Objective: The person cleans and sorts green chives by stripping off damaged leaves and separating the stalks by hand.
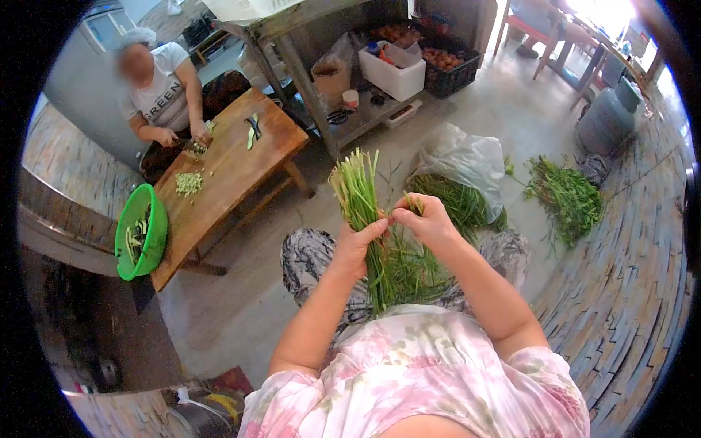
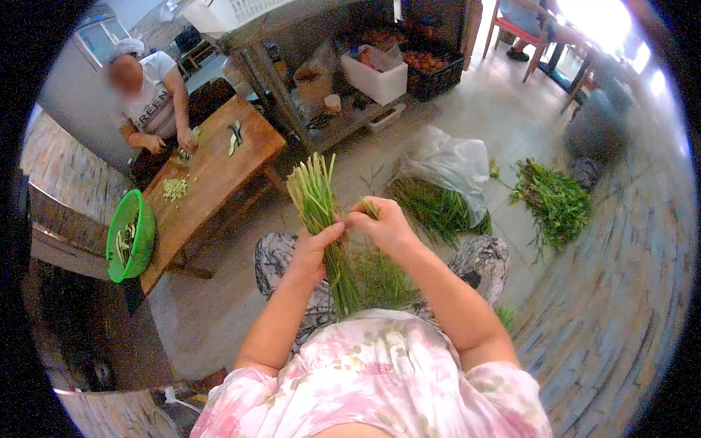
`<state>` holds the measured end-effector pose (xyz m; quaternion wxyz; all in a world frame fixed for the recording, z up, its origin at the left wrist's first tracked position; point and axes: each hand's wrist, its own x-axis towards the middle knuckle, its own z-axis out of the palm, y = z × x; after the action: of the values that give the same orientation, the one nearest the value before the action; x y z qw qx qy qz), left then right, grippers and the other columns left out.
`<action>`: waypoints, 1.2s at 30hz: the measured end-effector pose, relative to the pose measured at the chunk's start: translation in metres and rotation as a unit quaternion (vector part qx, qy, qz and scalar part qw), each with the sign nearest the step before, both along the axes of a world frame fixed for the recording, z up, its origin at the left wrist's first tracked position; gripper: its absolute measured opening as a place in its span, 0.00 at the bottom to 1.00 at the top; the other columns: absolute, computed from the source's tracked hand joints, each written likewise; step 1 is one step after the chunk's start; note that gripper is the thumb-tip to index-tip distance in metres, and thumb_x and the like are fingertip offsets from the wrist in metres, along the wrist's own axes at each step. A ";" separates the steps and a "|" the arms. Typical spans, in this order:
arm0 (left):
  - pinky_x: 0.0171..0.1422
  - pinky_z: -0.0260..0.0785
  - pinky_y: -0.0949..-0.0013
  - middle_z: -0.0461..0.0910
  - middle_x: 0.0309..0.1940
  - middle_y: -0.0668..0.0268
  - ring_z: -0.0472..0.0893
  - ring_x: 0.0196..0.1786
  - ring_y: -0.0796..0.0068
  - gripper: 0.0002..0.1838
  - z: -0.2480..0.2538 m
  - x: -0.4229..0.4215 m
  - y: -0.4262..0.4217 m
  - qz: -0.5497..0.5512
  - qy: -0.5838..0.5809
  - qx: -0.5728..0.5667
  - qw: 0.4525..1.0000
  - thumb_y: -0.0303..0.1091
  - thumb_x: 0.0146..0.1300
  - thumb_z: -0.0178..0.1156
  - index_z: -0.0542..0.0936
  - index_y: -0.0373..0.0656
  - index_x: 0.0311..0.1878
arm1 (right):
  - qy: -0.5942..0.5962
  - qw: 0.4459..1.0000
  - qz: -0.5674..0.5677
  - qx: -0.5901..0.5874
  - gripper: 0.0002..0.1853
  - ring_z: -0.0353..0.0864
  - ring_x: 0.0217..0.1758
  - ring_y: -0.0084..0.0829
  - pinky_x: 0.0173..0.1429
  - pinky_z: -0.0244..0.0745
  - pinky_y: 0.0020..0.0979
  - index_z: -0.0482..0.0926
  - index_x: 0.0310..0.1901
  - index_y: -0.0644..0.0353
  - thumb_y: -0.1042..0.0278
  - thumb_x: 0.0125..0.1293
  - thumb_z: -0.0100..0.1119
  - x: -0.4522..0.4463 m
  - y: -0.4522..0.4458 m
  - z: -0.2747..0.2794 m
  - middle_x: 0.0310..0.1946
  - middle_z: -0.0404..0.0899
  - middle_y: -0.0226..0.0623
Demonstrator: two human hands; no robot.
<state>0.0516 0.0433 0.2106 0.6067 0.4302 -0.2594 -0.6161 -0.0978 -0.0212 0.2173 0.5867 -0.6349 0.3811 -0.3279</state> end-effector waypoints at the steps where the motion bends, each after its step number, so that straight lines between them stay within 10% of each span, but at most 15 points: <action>1: 0.38 0.67 0.73 0.76 0.32 0.70 0.75 0.34 0.77 0.13 -0.003 0.004 0.001 -0.008 -0.007 0.009 1.000 0.30 0.52 0.64 0.74 0.44 0.40 | 0.029 0.999 -0.004 0.016 0.09 0.73 0.29 0.20 0.37 0.69 0.26 0.78 0.34 0.66 0.68 0.56 0.59 -0.003 0.001 0.002 0.25 0.78 0.33; 11: 0.31 0.67 0.74 0.75 0.30 0.70 0.74 0.30 0.79 0.12 -0.003 -0.005 -0.001 -0.002 0.015 0.028 0.999 0.31 0.52 0.65 0.75 0.44 0.39 | -0.005 0.987 -0.017 -0.160 0.08 0.69 0.33 0.21 0.40 0.66 0.23 0.79 0.39 0.65 0.72 0.59 0.57 0.006 0.013 -0.003 0.26 0.71 0.29; 21: 0.36 0.68 0.72 0.77 0.31 0.67 0.75 0.32 0.75 0.14 -0.004 0.000 0.004 -0.097 -0.013 0.042 0.994 0.28 0.48 0.65 0.74 0.43 0.40 | -0.231 0.951 -0.069 0.192 0.08 0.64 0.20 0.17 0.22 0.59 0.21 0.71 0.37 0.58 0.63 0.66 0.50 -0.015 -0.007 0.018 0.23 0.69 0.26; 25: 0.35 0.68 0.72 0.78 0.32 0.65 0.76 0.32 0.74 0.16 -0.003 -0.003 0.006 -0.139 -0.065 0.026 0.988 0.30 0.48 0.65 0.74 0.42 0.41 | -0.052 0.985 -0.110 -0.123 0.08 0.70 0.28 0.17 0.35 0.66 0.21 0.74 0.33 0.65 0.68 0.58 0.58 0.007 -0.011 0.011 0.24 0.74 0.30; 36: 0.36 0.73 0.69 0.79 0.36 0.62 0.78 0.35 0.73 0.17 -0.016 0.005 0.007 -0.052 0.086 0.088 0.991 0.33 0.52 0.63 0.74 0.40 0.46 | -0.251 0.944 -0.090 0.196 0.07 0.54 0.13 0.13 0.17 0.49 0.17 0.74 0.33 0.60 0.65 0.63 0.55 -0.016 -0.004 0.002 0.15 0.60 0.20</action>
<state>0.0565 0.0505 0.1943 0.5539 0.4129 -0.1733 -0.7019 -0.1137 -0.0254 0.2189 0.7440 -0.3675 0.3342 -0.4468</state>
